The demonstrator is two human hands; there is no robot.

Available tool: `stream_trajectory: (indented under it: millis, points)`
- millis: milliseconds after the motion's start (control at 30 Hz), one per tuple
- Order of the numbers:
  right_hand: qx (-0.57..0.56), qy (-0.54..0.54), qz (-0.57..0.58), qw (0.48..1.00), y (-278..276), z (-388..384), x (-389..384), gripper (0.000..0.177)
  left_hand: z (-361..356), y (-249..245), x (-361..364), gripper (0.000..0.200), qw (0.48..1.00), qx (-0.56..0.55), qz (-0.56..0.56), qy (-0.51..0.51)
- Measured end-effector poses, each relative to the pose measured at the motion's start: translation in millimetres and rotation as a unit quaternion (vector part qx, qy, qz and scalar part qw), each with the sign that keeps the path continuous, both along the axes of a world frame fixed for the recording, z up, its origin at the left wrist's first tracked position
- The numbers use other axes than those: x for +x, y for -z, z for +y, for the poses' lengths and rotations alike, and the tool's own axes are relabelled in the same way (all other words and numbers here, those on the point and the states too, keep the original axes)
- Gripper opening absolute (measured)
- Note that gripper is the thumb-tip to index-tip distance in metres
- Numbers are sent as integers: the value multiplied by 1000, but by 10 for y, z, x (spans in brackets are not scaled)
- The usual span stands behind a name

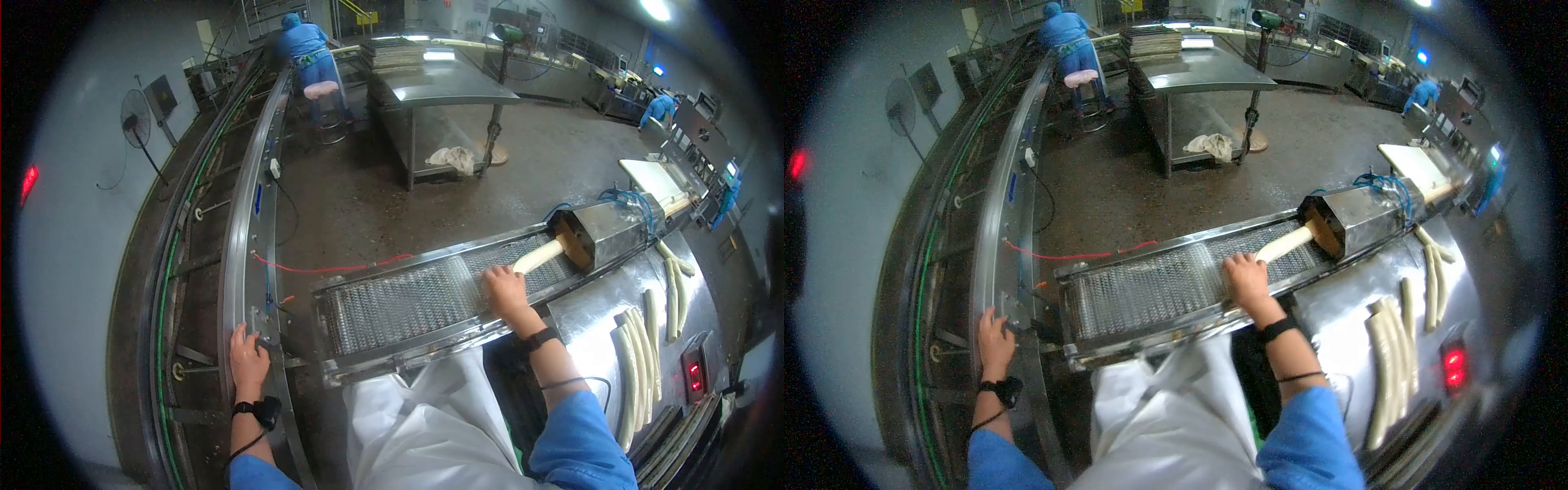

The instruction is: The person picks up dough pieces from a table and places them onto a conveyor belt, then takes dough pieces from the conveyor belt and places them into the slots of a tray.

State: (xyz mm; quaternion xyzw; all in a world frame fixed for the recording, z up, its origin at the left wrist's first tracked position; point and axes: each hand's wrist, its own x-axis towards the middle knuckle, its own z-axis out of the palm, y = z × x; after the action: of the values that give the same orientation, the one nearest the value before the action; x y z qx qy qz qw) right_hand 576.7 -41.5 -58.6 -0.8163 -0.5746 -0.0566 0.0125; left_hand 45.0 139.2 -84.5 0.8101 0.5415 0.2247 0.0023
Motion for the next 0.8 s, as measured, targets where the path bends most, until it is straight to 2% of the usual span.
stream_trajectory:
  millis: [33,67,100,133,167,200,233,267,300,333,367,433,467,500,567,600,667,700,767,800]
  points:
    - [1,1,-1,1000,-4,-50,46,30,-2,-6,0,26,1000,1,-1,1]
    - [108,-3,117,987,-3,-155,151,33,-6,-20,3,26,1000,2,-1,2]
    - [213,-6,232,949,2,-272,250,35,-4,-30,12,26,1000,2,-1,4]
    - [297,34,310,903,-76,-375,232,33,-3,-27,11,26,1000,2,-2,6]
    - [307,85,423,848,-221,-618,263,30,-2,-19,2,27,1000,6,-1,5]
    - [356,130,531,758,-301,-831,328,31,-1,-11,4,27,1000,10,0,4]
    - [420,147,566,694,-158,-1090,542,29,-7,-18,14,27,1000,9,0,5]
    - [473,183,572,645,-35,-1411,722,20,-18,-39,24,27,1000,7,-3,3]
    - [518,228,591,575,234,-1871,1026,25,-28,-58,34,27,1000,4,-6,2]
    - [542,230,585,558,254,-2321,1107,31,-30,-70,39,27,1000,4,-6,6]
    - [610,303,547,487,237,-2644,1022,30,-36,-78,40,28,1000,-2,-11,6]
    - [605,304,473,564,505,-3505,960,20,-48,-88,45,28,1000,-8,-15,11]
    - [566,392,464,557,479,-3787,841,22,-56,-91,42,29,1000,-3,-10,10]
    - [584,437,369,576,734,-4096,823,22,-58,-86,45,30,1000,1,-5,8]
    - [371,670,185,615,1239,-4755,985,14,-56,-72,49,30,1000,-4,-3,5]
    - [370,672,185,614,1149,-4773,824,14,-53,-71,45,30,1000,-8,-1,1]
    - [187,652,-50,733,798,-4672,309,31,-45,-59,44,30,1000,-10,0,0]
    - [185,654,-50,732,797,-4658,272,31,-43,-58,42,30,1000,-12,2,0]
    - [132,516,-173,828,801,-4641,213,46,-47,-62,32,30,1000,-14,7,2]
    - [132,517,-172,828,711,-4507,175,46,-46,-62,29,30,1000,-14,10,1]
